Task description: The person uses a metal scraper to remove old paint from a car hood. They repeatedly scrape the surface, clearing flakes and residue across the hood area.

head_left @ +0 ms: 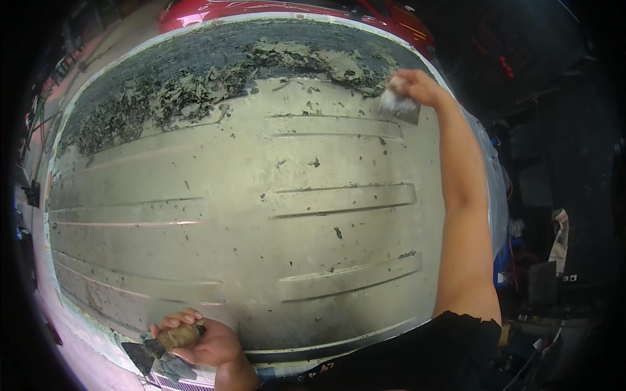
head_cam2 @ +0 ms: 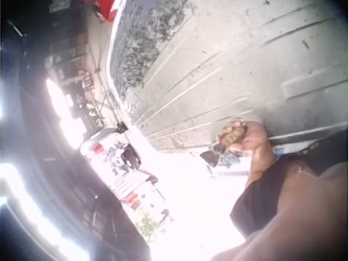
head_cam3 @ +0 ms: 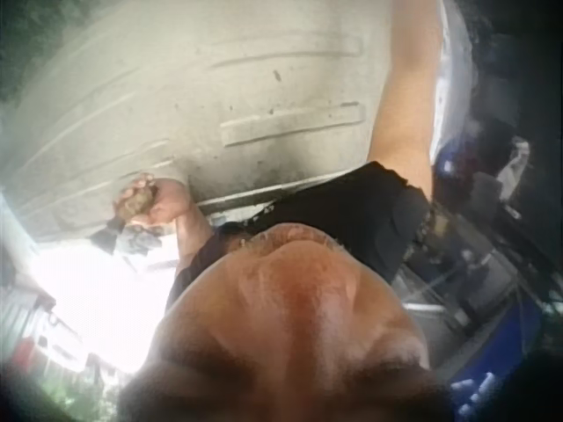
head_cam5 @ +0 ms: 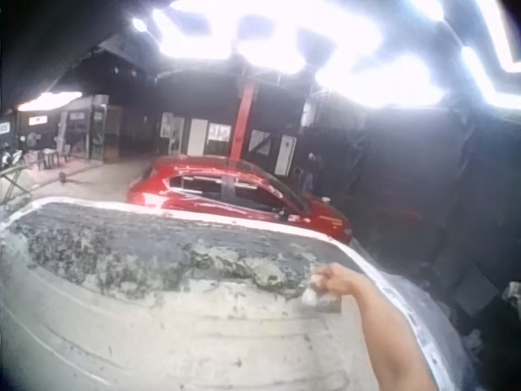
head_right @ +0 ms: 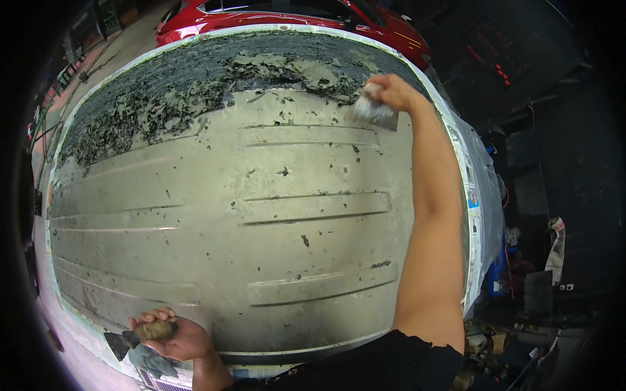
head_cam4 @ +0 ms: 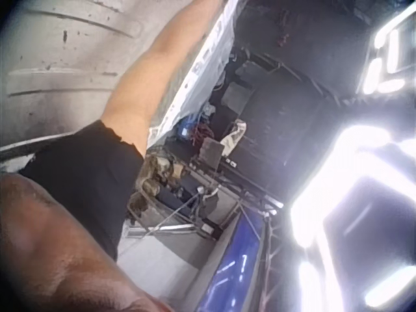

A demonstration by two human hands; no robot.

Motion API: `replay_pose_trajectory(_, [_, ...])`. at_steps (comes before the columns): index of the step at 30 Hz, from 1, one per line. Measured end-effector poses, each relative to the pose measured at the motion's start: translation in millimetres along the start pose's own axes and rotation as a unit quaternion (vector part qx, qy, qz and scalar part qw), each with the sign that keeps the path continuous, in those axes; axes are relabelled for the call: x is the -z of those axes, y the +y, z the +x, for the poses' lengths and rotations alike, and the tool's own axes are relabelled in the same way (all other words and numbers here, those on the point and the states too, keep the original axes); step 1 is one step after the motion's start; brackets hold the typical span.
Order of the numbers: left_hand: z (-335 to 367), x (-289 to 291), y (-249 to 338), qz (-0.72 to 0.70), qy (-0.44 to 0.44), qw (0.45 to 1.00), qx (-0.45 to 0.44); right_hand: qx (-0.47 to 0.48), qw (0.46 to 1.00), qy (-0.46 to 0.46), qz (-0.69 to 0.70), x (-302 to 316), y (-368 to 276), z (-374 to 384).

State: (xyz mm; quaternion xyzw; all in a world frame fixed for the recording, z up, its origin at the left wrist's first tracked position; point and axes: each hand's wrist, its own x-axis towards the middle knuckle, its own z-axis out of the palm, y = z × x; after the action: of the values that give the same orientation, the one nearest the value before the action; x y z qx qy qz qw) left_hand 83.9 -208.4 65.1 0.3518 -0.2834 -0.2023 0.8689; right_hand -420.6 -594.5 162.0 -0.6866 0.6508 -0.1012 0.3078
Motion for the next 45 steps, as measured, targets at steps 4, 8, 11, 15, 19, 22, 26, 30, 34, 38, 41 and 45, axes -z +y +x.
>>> replay_pose_trajectory(4, [1.6, -2.2, -3.8, 0.005, -0.005, 1.000, -0.013, 0.010, 0.996, 0.070, -0.060, -5.5, 18.4, -1.1])
replay_pose_trajectory(8, [0.7, 1.7, -3.8, 0.017, 0.002, 1.000, -0.019, -0.014, 0.999, 0.024, -0.042, 2.6, -7.0, -5.1])
replay_pose_trajectory(11, [2.0, -4.5, -4.9, 0.014, -0.001, 1.000, -0.013, 0.005, 0.994, 0.023, -0.107, 2.2, 7.7, -0.4])
replay_pose_trajectory(15, [0.7, -1.4, -5.2, 0.004, -0.007, 1.000, -0.006, -0.021, 0.998, 0.030, -0.054, -3.0, 8.6, 6.1])
replay_pose_trajectory(19, [1.5, -5.2, -2.9, 0.013, -0.010, 1.000, -0.013, 0.060, 0.992, -0.016, -0.112, -16.2, -13.1, 15.0])
replay_pose_trajectory(22, [1.4, -2.0, 1.3, 0.017, 0.002, 1.000, -0.016, 0.080, 0.990, -0.013, -0.116, -20.8, -59.2, 9.8])
replay_pose_trajectory(26, [2.6, -0.5, 1.6, -0.009, 0.021, 1.000, 0.001, 0.021, 0.990, 0.057, -0.128, -13.0, -39.6, 13.4])
replay_pose_trajectory(30, [0.3, -0.7, 2.6, -0.005, 0.028, 1.000, -0.001, 0.040, 0.990, -0.007, -0.135, -42.0, -54.3, 19.4])
replay_pose_trajectory(34, [1.3, 3.1, 2.8, -0.002, 0.026, 1.000, -0.001, 0.063, 0.994, -0.006, -0.088, -73.2, -92.6, 28.7])
replay_pose_trajectory(38, [3.8, 3.3, 6.2, -0.004, 0.029, 0.999, -0.015, 0.046, 0.997, 0.037, -0.044, -54.9, -91.1, 35.0])
replay_pose_trajectory(41, [2.0, 2.6, 7.5, -0.007, 0.037, 0.999, -0.015, 0.010, 0.996, 0.063, -0.055, -50.7, -83.1, 34.7])
replay_pose_trajectory(45, [-0.1, 0.9, 6.8, -0.014, 0.022, 1.000, -0.011, 0.095, 0.982, 0.052, -0.156, -80.4, -101.0, 41.3])
